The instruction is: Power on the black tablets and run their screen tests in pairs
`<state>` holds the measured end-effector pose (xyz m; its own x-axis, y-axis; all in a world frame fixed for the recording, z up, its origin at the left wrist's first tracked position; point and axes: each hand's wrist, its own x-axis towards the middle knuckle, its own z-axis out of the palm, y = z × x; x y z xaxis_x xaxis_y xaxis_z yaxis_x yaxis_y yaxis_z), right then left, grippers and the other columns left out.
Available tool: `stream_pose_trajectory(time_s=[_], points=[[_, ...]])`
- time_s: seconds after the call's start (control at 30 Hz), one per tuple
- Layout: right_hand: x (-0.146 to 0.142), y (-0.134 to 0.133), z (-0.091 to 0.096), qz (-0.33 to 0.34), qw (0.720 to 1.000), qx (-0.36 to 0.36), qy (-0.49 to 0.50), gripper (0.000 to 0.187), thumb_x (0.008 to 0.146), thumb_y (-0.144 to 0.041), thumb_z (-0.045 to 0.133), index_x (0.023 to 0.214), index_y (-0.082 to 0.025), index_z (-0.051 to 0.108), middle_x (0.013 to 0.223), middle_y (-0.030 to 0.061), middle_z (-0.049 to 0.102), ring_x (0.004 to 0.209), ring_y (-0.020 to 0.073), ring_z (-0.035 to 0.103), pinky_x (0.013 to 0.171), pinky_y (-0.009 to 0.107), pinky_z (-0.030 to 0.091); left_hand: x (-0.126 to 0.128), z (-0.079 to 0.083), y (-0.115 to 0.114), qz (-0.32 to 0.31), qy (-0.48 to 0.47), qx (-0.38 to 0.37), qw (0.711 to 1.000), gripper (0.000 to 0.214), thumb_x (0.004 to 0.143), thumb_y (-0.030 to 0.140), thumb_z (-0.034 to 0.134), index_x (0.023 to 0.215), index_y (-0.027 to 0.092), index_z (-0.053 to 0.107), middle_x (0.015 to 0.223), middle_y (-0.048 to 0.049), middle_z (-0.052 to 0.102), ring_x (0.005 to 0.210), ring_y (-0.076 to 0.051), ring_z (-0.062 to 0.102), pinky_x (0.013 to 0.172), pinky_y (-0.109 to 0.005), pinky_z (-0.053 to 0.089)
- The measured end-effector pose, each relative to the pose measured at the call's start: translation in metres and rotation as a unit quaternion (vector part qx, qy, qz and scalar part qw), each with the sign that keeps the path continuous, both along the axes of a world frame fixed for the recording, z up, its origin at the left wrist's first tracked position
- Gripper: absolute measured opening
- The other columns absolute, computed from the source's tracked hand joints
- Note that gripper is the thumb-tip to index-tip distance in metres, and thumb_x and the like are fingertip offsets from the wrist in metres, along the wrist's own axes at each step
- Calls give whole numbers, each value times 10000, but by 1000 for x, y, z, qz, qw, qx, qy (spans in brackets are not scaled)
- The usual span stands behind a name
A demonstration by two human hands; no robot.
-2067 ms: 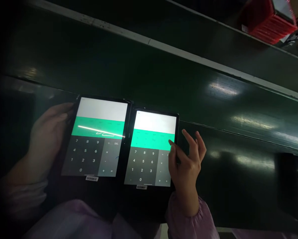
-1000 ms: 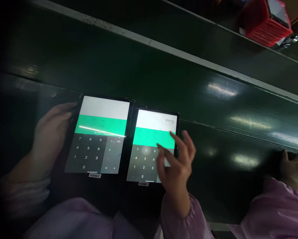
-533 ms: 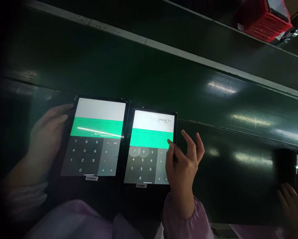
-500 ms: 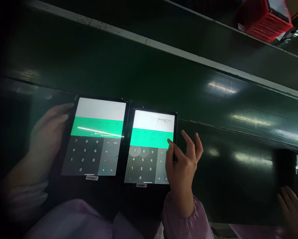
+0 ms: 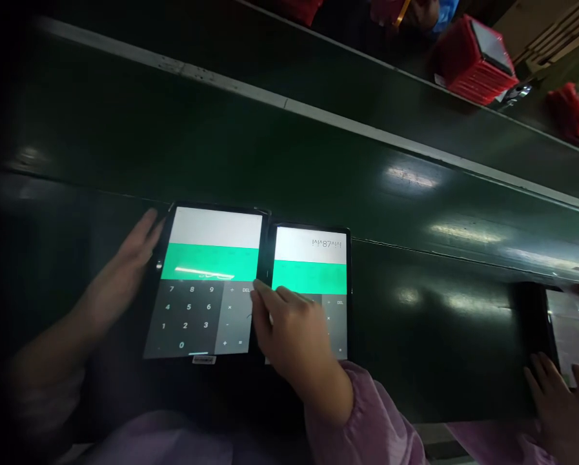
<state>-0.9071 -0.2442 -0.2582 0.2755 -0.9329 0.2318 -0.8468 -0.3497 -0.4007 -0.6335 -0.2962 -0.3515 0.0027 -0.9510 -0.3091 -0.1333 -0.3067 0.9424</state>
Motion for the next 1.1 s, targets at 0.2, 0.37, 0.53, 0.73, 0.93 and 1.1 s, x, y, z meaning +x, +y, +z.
stream_pose_trajectory(time_s=[0.2,0.37,0.53,0.73,0.93,1.1], points=[[34,-15,-23,-2,997,75,22,428,1159,-332,446,1283,-196,832,593,-8,661,487,86,506,472,235,273,6,9,7,25,10,36,999,883,855,696,749,1638,357,520,1769,-69,443,1686,-393,282,1318,-589,357],[28,-15,-19,-51,998,18,26,420,1126,-258,475,1089,-160,882,545,-19,592,453,71,467,467,224,293,6,14,13,34,11,25,999,692,810,621,826,1453,390,712,1688,-36,573,1636,-404,403,1205,-531,532],[30,-16,-16,-16,999,19,30,442,1141,-275,439,1213,-145,856,556,-24,590,437,68,436,456,215,307,6,23,10,-28,5,13,1000,657,818,582,813,1430,357,733,1646,-56,616,1556,-408,525,1205,-531,538],[29,-16,-15,-48,999,8,22,425,1115,-221,474,1058,-108,880,534,-26,579,430,65,460,444,212,314,-1,11,18,-7,-8,-16,1000,771,849,639,750,1548,334,636,1734,-62,502,1645,-419,376,1232,-529,510],[51,-4,-17,88,994,64,-7,433,1159,-296,434,1236,-162,838,637,-8,709,508,88,594,493,227,401,-2,-1,26,-28,-68,-53,996,871,853,643,773,1636,350,528,1790,-63,400,1679,-426,285,1263,-537,463],[46,-6,-11,44,998,24,-25,389,1125,-231,484,1123,-137,861,614,-9,721,487,77,611,500,210,419,2,-4,26,-54,-98,-67,991,915,856,662,751,1675,371,464,1808,-64,355,1680,-423,279,1288,-588,416]])
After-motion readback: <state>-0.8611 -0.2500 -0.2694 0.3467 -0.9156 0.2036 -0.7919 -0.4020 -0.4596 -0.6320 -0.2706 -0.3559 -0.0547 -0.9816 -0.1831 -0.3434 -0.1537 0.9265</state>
